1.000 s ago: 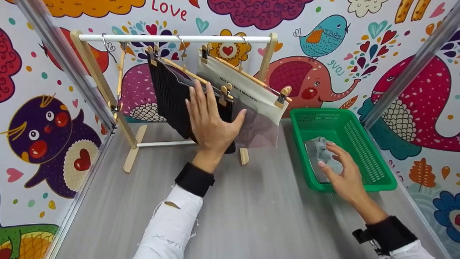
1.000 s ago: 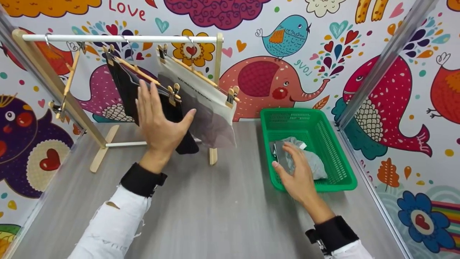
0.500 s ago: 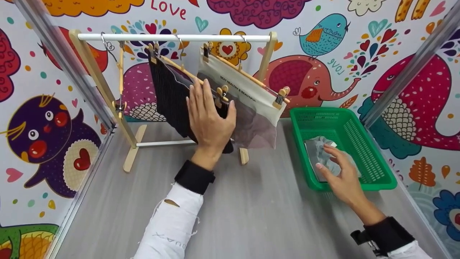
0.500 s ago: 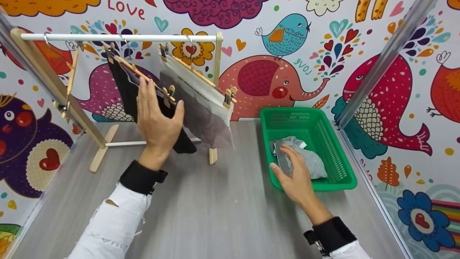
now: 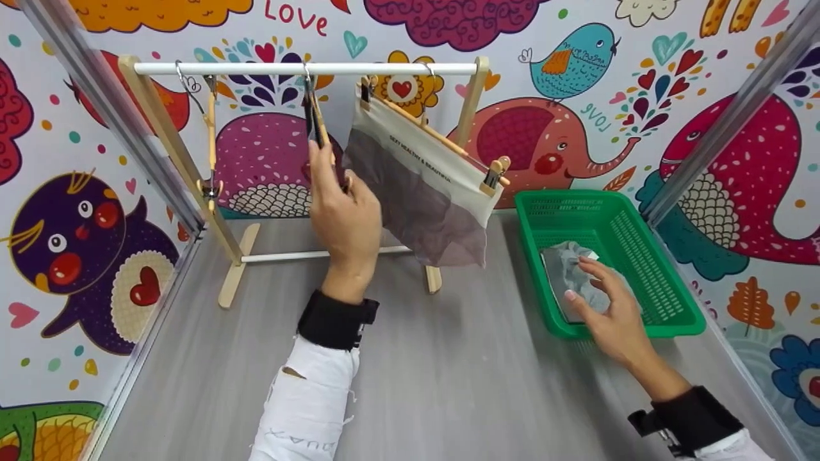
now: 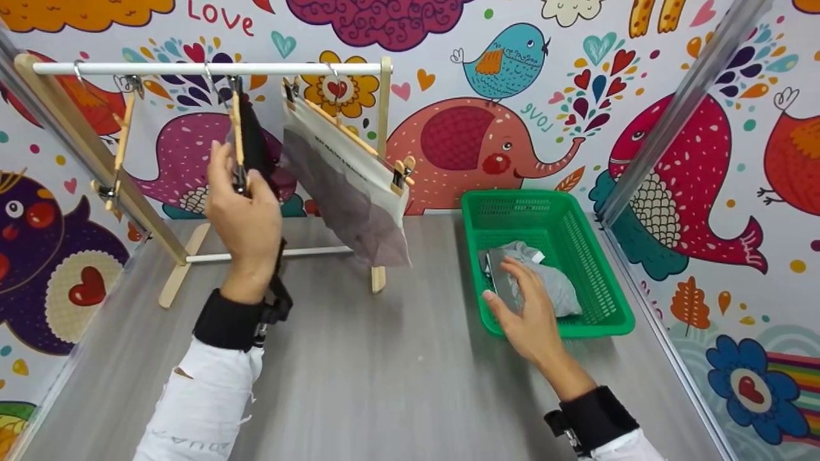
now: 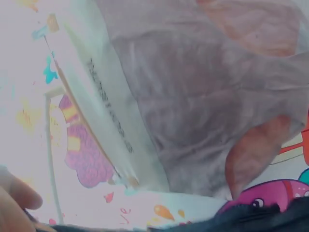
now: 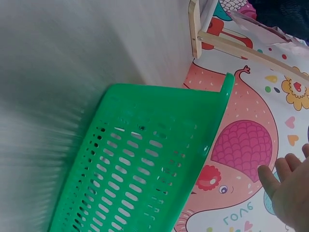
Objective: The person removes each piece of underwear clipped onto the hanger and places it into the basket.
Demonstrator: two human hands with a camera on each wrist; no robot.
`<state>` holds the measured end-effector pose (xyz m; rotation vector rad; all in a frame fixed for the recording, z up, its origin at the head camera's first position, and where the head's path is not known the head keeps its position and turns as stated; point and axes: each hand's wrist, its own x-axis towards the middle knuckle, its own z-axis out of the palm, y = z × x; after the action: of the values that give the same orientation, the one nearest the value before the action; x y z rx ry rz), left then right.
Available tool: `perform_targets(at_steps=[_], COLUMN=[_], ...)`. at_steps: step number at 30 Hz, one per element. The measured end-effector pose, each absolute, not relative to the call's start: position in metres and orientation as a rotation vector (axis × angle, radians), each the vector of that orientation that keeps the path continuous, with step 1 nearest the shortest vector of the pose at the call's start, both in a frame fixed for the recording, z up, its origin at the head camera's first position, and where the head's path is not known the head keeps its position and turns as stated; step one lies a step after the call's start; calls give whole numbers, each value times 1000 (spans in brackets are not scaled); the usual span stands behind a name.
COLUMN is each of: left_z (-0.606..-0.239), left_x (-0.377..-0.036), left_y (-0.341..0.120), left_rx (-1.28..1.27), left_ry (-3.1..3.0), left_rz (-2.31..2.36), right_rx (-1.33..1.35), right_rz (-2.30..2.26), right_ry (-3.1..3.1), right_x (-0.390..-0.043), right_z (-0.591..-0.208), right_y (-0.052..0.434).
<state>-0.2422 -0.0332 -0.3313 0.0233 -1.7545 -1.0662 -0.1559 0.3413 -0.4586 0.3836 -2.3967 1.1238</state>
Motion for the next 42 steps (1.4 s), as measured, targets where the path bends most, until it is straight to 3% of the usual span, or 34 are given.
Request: perform_targets(at_steps=[20,42], left_z=[-333,-324], left_x=[-243,-194], left_y=[-82,-101], left_rx=[-36,-156], left_ry=[-1625,-1567], left_rz=[-964,-940], right_rx=[406,331], right_rz=[1114,1151], right_ry=[-2360,-2405], right_x=[-136,-129], right_z=[-438,-447], right_y=[321,325])
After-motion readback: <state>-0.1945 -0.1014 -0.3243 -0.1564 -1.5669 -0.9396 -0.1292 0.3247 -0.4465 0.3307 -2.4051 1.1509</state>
